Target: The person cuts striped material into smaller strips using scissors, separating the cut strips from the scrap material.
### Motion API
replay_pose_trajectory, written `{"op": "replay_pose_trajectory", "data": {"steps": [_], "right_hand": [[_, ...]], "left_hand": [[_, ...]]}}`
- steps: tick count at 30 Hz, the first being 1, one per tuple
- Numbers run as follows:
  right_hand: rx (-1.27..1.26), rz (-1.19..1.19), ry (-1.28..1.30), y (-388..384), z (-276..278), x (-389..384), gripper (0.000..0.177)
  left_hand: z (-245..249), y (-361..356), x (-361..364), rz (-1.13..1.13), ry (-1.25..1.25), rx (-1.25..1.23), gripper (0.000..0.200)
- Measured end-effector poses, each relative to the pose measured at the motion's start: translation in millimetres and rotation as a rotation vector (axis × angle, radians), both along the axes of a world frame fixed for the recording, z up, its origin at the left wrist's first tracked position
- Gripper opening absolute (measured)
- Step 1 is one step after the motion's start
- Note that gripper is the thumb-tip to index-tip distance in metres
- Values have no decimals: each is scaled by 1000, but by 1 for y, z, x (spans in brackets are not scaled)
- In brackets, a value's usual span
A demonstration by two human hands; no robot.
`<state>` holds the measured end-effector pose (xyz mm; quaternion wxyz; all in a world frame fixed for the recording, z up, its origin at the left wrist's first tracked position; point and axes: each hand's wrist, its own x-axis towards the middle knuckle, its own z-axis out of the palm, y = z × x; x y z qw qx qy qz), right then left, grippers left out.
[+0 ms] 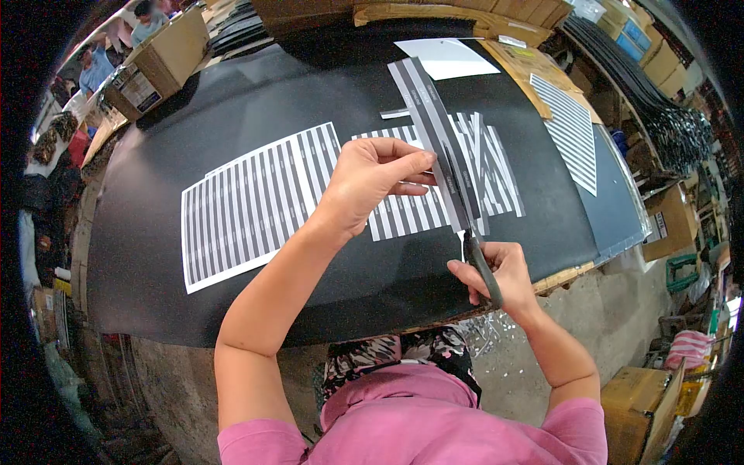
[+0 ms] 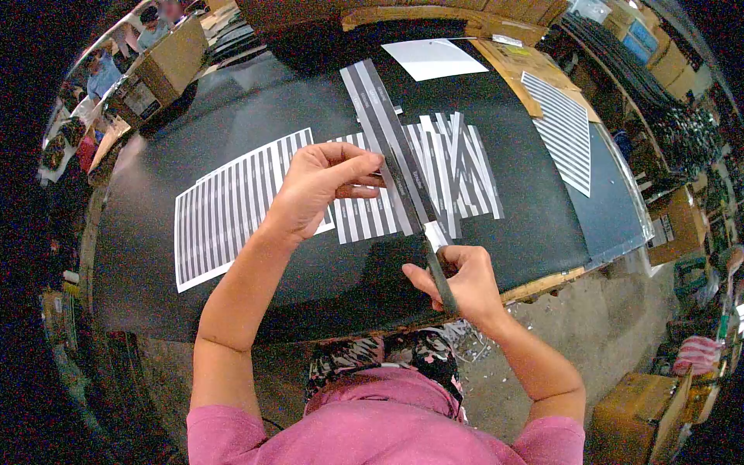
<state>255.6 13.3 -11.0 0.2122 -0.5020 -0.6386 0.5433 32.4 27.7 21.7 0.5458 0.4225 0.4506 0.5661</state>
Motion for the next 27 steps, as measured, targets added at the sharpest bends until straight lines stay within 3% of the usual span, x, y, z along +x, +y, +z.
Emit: {"op": "replay_pose_trajectory", "data": {"steps": [4, 7, 10, 12, 27], "right_hand": [[-32, 4, 5, 1, 0, -1, 36], [-53, 14, 5, 2, 2, -2, 25], [-38, 20, -20, 3, -1, 1, 25], [-28, 2, 2, 3, -5, 2, 38], [-47, -11, -36, 2, 6, 1, 39]], "left_hand": [[-5, 0, 4, -15, -12, -17, 16], [-5, 0, 5, -12, -15, -21, 16], [-8, -1, 6, -9, -25, -13, 16], [-8, 0, 6, -2, -29, -14, 16], [-14, 2, 7, 7, -32, -5, 15]]}}
